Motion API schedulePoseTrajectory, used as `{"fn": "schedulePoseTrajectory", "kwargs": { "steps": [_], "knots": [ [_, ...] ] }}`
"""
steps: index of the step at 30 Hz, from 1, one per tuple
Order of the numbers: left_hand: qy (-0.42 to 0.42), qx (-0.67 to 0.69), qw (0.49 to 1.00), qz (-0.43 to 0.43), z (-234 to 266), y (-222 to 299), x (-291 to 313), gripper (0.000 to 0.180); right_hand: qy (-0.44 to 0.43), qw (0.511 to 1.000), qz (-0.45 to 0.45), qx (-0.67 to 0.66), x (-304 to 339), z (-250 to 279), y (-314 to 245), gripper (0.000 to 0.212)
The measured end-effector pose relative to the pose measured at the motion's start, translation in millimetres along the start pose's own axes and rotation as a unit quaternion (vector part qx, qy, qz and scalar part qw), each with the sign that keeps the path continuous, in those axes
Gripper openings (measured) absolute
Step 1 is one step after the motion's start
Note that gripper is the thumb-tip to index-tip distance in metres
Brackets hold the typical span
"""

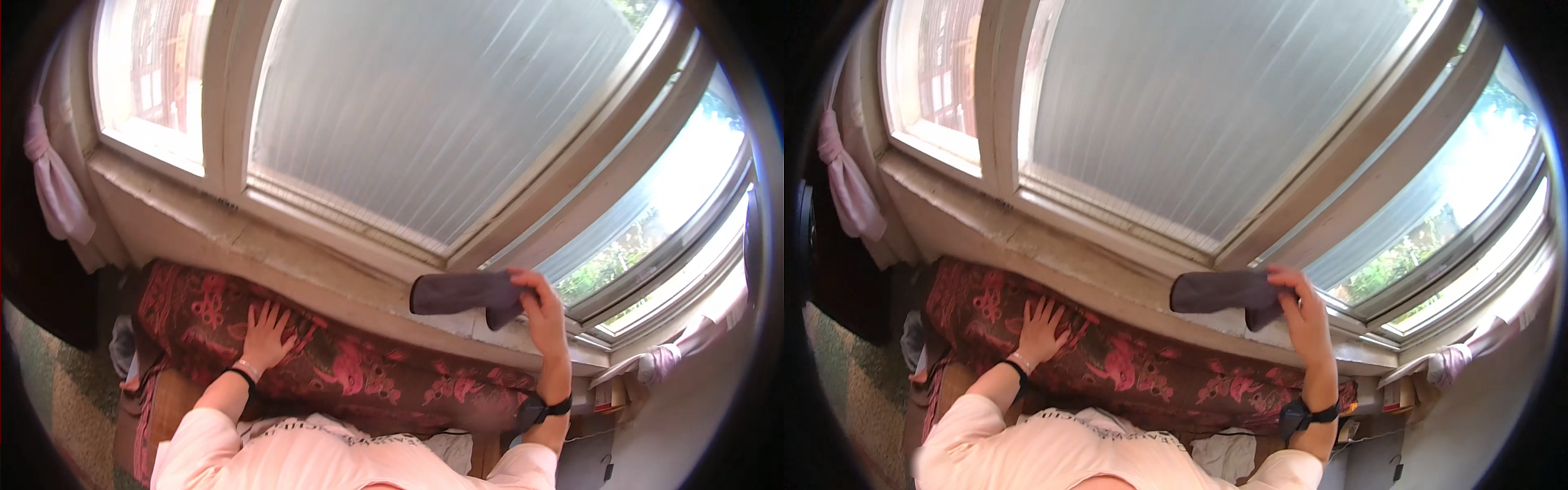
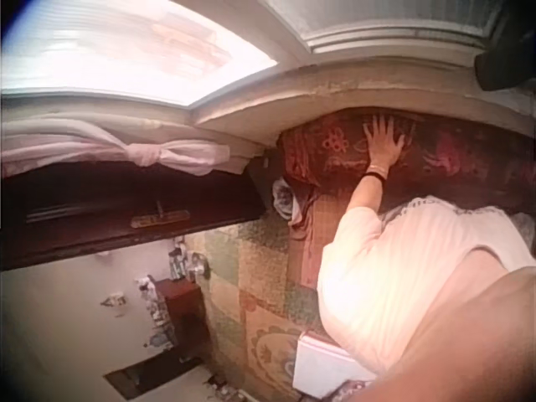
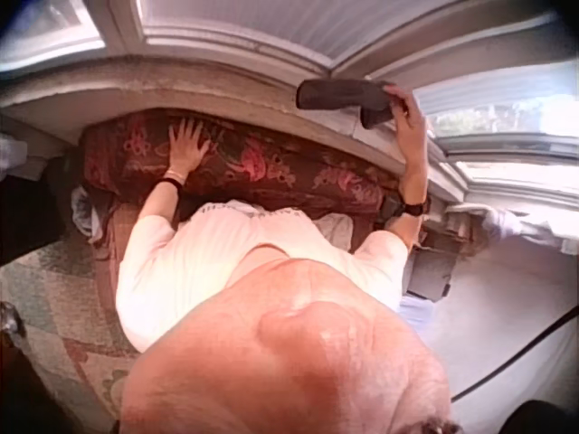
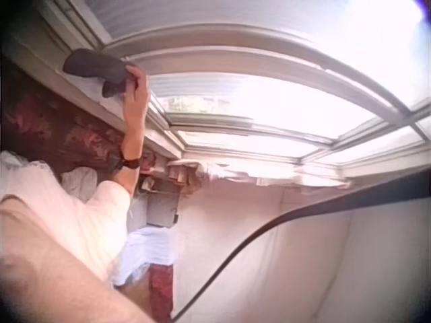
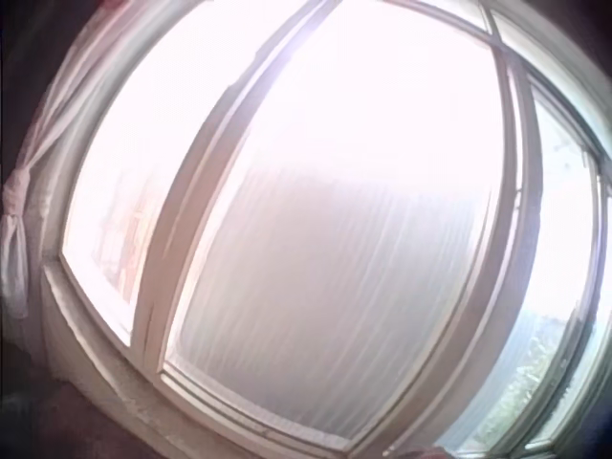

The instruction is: Cleaning a window frame and the glass panes using a cloth.

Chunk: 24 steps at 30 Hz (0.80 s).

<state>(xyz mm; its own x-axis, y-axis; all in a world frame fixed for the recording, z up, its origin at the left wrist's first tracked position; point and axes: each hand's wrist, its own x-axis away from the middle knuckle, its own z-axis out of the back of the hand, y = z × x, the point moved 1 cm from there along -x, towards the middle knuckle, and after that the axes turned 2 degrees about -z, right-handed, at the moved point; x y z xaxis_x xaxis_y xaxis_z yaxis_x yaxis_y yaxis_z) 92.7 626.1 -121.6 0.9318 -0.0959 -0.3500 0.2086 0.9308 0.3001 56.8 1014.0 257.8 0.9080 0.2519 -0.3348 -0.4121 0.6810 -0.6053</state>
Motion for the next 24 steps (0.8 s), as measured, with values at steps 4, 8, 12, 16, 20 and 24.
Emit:
{"fn": "schedulePoseTrajectory", "kwargs": {
  "steps": [4, 8, 12, 16, 20, 24],
  "knots": [
    [-0.015, 0.017, 1.000, -0.006, -4.5, 12.2, -7.9, 0.066, 0.143, 0.969, 0.186, 0.072, -66.2, 54.2, -64.4, 0.036],
    [-0.008, 0.018, 1.000, 0.000, -0.3, 5.9, -1.7, 0.066, 0.333, 0.849, 0.332, 0.243, -140.6, 101.2, -138.6, 0.031],
    [-0.005, 0.013, 1.000, 0.008, 2.5, 3.9, 2.2, 0.068, 0.489, 0.673, 0.408, 0.376, -197.3, 144.2, -187.5, 0.021],
    [0.003, 0.004, 1.000, 0.002, -5.9, 4.3, -0.2, 0.068, 0.531, 0.621, 0.361, 0.449, -246.5, 178.3, -187.0, 0.014],
    [-0.008, 0.015, 1.000, 0.009, -4.7, 4.2, -1.3, 0.068, 0.555, 0.656, 0.228, 0.459, -271.6, 160.1, -162.0, 0.024],
    [-0.008, 0.024, 1.000, 0.017, -6.4, -0.3, 0.2, 0.068, 0.547, 0.581, 0.244, 0.551, -261.7, 125.2, -143.1, 0.058]
  ]
}}
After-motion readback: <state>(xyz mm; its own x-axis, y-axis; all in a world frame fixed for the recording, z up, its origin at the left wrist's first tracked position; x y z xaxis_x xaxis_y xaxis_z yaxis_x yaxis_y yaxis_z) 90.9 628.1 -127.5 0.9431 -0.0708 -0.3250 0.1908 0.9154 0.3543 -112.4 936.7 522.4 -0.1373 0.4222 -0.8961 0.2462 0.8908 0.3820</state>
